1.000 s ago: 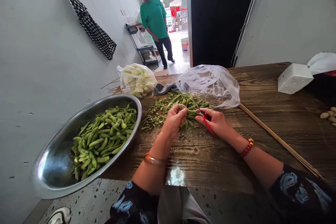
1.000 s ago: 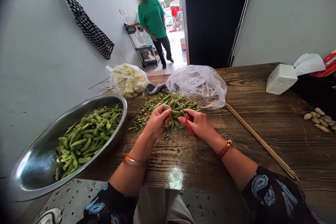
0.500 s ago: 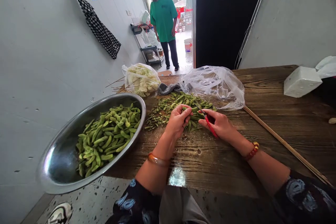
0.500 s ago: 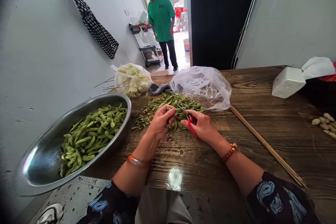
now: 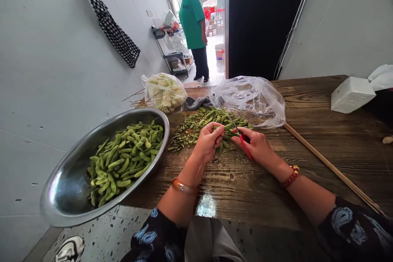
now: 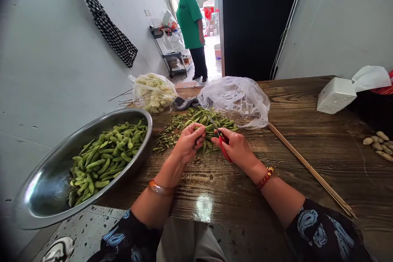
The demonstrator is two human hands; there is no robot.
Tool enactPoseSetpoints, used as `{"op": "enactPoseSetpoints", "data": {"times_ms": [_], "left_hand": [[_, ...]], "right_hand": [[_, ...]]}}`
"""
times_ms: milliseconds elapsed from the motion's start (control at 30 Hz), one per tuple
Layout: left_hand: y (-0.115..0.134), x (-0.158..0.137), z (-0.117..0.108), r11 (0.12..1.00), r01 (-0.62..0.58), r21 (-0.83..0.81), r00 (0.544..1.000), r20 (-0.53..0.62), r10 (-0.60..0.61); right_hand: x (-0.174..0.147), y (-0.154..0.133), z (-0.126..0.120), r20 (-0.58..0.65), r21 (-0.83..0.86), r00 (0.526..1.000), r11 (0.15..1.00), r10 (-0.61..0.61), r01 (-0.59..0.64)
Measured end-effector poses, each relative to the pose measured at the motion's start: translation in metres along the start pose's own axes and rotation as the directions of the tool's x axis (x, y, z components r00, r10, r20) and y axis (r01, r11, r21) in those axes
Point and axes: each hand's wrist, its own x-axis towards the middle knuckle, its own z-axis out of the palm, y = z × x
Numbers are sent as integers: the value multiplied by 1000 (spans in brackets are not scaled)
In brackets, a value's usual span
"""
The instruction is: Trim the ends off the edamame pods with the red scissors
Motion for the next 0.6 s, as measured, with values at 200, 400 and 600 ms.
{"op": "enactPoseSetpoints", "data": {"times_ms": [200,400,600], "left_hand": [[5,4,-7,997,-61,-45,992,-116,56],[18,9,-19,964,-98,-245,964,-263,31],[14,11,-23,993,-30,-110,970,-243,3]], "right_hand": [[1,-1,-4,-5,63,999,997,49,-48],[1,-3,-11,-41,108,995,990,95,-90],[1,-3,-10,-34,109,996,991,84,-80]]}}
